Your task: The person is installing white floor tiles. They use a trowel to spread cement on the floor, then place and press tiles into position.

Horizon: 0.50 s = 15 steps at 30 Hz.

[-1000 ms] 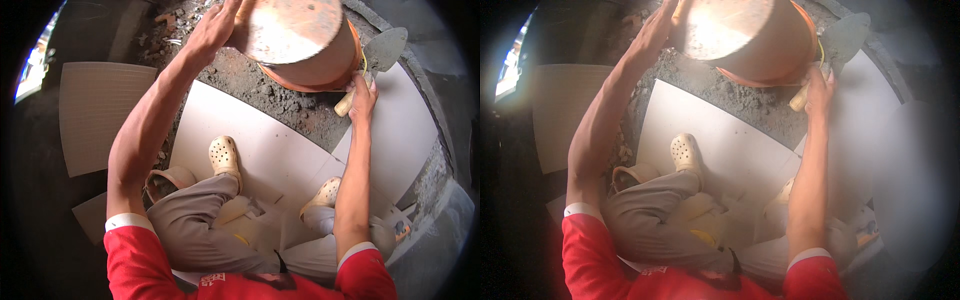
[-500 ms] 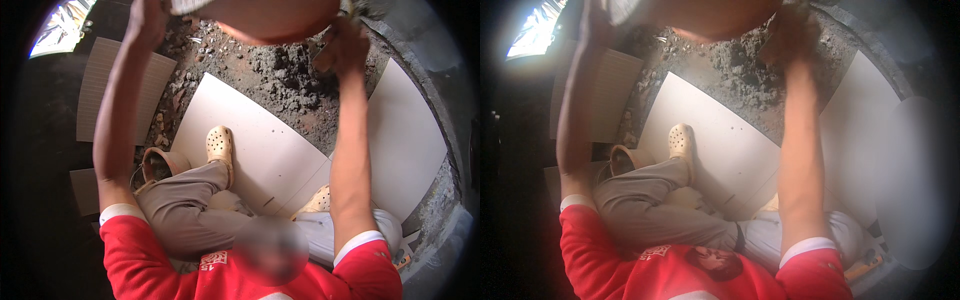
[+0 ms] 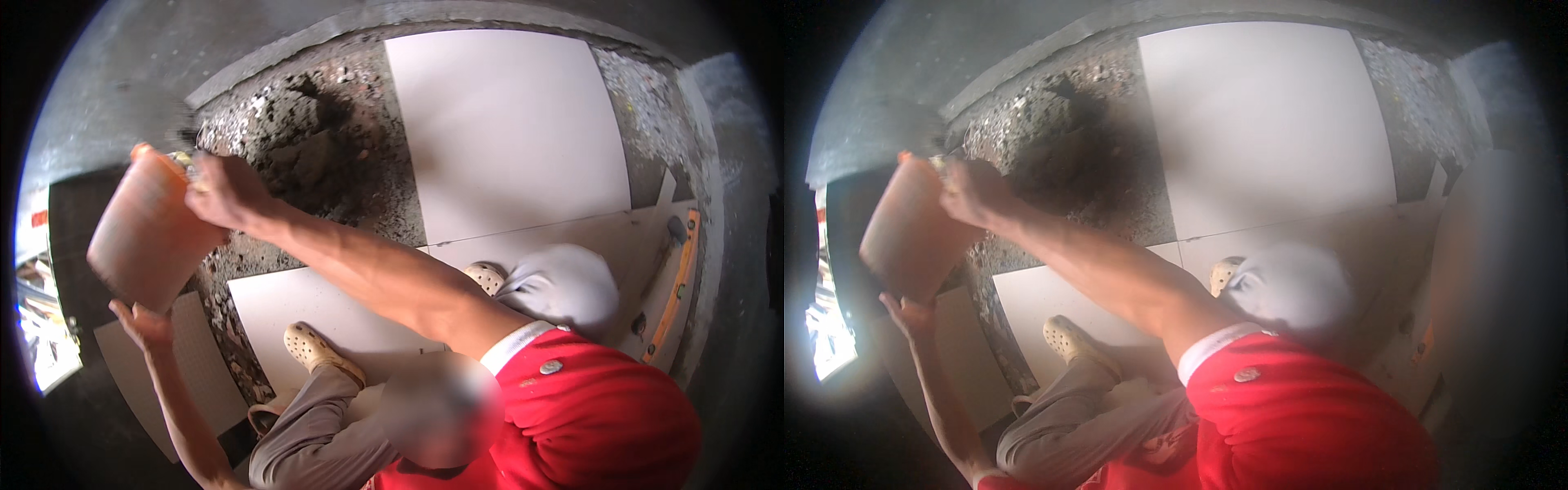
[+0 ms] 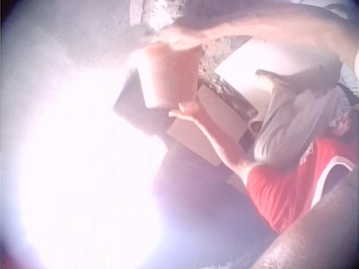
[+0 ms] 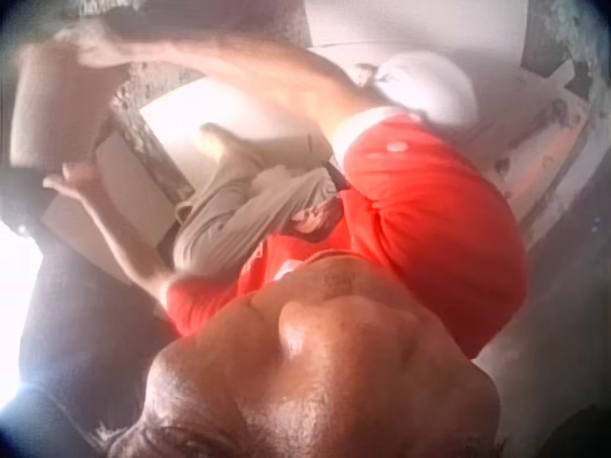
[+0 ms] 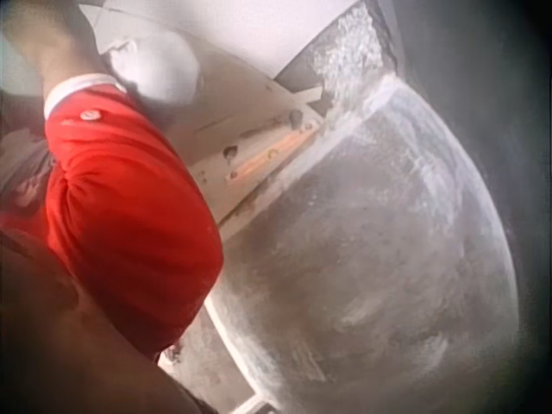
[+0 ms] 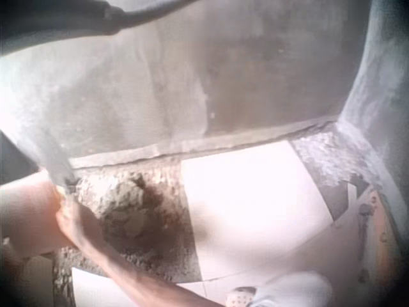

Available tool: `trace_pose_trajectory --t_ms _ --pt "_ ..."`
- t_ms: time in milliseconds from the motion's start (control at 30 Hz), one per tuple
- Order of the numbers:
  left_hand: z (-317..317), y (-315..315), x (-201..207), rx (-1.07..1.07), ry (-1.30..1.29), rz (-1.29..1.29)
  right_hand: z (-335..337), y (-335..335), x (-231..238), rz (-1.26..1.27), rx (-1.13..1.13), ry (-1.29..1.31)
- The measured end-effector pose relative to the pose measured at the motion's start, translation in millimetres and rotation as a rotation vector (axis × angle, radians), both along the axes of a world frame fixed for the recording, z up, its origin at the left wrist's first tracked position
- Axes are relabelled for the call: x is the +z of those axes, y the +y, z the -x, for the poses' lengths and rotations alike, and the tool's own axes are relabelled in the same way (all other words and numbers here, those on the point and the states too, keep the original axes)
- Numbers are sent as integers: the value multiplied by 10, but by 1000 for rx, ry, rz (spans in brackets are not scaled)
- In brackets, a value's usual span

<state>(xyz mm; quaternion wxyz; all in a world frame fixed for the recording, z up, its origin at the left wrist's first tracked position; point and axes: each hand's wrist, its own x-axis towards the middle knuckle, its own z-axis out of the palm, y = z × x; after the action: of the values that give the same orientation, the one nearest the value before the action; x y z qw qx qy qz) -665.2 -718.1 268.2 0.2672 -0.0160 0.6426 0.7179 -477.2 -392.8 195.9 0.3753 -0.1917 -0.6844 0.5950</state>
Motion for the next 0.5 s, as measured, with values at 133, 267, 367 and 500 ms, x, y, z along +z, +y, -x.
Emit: trace_pose_trajectory --t_ms 133,267,367,500 --pt "-60 107 225 49 380 98 37 451 994 -319 62 116" --pt "-459 652 55 -379 -4 -176 -292 883 1821 -715 217 9" --pt "-763 1088 -212 -545 -324 127 -1113 835 1948 -867 336 -107" --pt "-1091 732 -404 -1124 389 825 -2629 774 1914 -1054 389 -334"
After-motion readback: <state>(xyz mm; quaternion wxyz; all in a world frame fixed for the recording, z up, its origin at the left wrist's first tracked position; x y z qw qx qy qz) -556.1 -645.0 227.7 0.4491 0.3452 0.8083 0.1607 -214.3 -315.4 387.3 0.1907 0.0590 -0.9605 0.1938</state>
